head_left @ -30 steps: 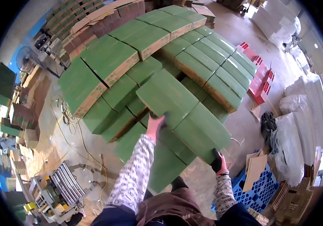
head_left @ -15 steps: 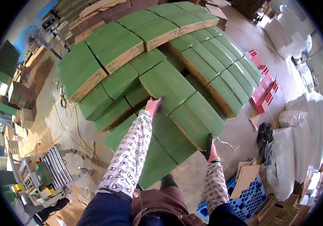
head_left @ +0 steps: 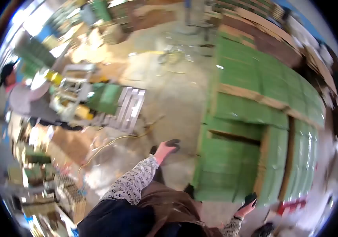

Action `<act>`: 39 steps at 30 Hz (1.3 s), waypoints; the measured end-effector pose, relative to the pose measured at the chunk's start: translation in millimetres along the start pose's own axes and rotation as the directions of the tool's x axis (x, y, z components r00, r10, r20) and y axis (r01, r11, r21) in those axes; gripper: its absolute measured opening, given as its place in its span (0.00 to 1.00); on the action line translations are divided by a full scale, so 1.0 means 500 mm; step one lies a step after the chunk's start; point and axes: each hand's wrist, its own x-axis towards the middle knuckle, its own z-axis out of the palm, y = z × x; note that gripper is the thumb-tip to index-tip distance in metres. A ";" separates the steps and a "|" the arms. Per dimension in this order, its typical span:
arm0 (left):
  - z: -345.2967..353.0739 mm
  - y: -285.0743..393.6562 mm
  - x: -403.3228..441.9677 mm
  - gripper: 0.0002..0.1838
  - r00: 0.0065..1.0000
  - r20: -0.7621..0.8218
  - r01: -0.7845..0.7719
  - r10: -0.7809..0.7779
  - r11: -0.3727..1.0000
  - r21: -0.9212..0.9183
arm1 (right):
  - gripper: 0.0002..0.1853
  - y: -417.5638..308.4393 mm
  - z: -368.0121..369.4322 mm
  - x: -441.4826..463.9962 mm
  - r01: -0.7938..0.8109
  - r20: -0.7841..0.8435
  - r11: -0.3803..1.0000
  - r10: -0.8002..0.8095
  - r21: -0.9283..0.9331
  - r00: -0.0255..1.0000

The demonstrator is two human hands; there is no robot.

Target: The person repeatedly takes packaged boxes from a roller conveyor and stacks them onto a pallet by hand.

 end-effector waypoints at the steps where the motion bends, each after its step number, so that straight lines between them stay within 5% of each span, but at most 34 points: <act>1: -0.152 -0.022 -0.020 0.19 0.979 -0.204 -0.025 0.003 0.994 -0.103 | 0.19 0.026 0.066 -0.038 -0.071 0.017 0.986 0.075 -0.153 0.997; 3: -0.393 -0.012 -0.088 0.20 0.849 -0.514 -0.106 -0.119 0.916 -0.388 | 0.18 0.119 0.170 -0.094 -0.060 0.291 0.884 0.215 -0.464 0.932; 5: -0.593 0.012 -0.144 0.21 0.783 -0.617 -0.212 -0.076 0.900 -0.381 | 0.18 0.175 0.298 -0.142 0.272 0.604 0.590 0.488 -0.760 0.630; 7: -0.729 0.022 -0.187 0.21 0.696 -0.714 -0.272 -0.077 0.892 -0.361 | 0.19 0.154 0.512 -0.259 0.619 0.700 0.362 0.527 -0.697 0.481; 13: -0.825 0.057 -0.223 0.19 0.724 -0.680 -0.240 -0.119 0.880 -0.410 | 0.23 0.269 0.859 -0.367 0.778 0.908 0.514 0.385 -0.362 0.168; 16: -0.819 0.049 -0.194 0.20 0.756 -0.644 -0.249 -0.116 0.859 -0.447 | 0.23 0.224 0.989 -0.423 0.771 0.822 0.439 0.538 -0.462 0.186; 17: -0.818 0.053 -0.182 0.20 0.765 -0.634 -0.261 -0.112 0.846 -0.464 | 0.22 0.325 0.969 -0.366 0.961 0.931 0.256 0.364 -0.103 0.003; 18: -0.811 0.075 -0.173 0.20 0.756 -0.644 -0.259 -0.118 0.849 -0.460 | 0.22 0.331 1.002 -0.378 0.543 0.832 0.644 0.511 -0.538 0.218; 19: -0.815 0.089 -0.167 0.20 0.751 -0.659 -0.179 0.026 0.970 -0.166 | 0.23 0.336 1.044 -0.388 -0.151 0.652 0.697 0.712 -0.701 0.261; 20: -0.820 0.104 -0.161 0.21 0.731 -0.661 -0.092 0.169 0.985 0.149 | 0.24 0.325 1.070 -0.406 -0.252 0.589 0.661 0.747 -0.707 0.307; 21: -0.835 0.098 -0.140 0.21 0.720 -0.694 -0.110 0.023 0.991 -0.081 | 0.26 0.306 1.092 -0.430 -0.353 0.521 0.623 0.781 -0.698 0.345; 23: -0.838 0.161 -0.094 0.23 0.666 -0.735 -0.405 -0.126 0.767 -0.498 | 0.26 0.309 1.121 -0.456 -0.519 0.466 0.569 0.822 -0.637 0.328; 27: -0.900 0.222 0.001 0.29 0.677 -0.735 -0.411 0.037 0.848 -0.336 | 0.28 0.332 1.165 -0.490 -0.664 0.563 0.526 0.805 -0.532 0.188; 30: -0.925 0.278 0.062 0.31 0.787 -0.577 -0.317 -0.217 0.661 -0.681 | 0.30 0.344 1.206 -0.520 -0.601 0.583 0.554 0.794 -0.577 0.171; 33: -0.907 0.284 0.105 0.27 0.864 -0.465 -0.173 -0.194 0.754 -0.634 | 0.26 0.312 1.240 -0.536 -0.549 0.635 0.571 0.767 -0.610 0.092; 34: -0.914 0.253 0.114 0.25 0.857 -0.496 -0.187 -0.138 0.814 -0.550 | 0.23 0.374 1.233 -0.522 -0.359 0.782 0.802 0.574 -0.477 0.242; 35: -0.900 0.242 0.110 0.25 0.879 -0.470 -0.241 -0.078 0.777 -0.581 | 0.23 0.351 1.225 -0.518 -0.370 0.745 0.773 0.617 -0.515 0.253; 37: -0.859 0.247 0.084 0.25 0.838 -0.485 -0.100 -0.248 0.805 -0.585 | 0.23 0.297 1.190 -0.495 -0.406 0.663 0.712 0.694 -0.572 0.281; 39: -0.821 0.175 0.078 0.24 0.835 -0.493 -0.071 -0.243 0.842 -0.534 | 0.22 0.285 1.102 -0.454 -0.460 0.696 0.734 0.656 -0.499 0.292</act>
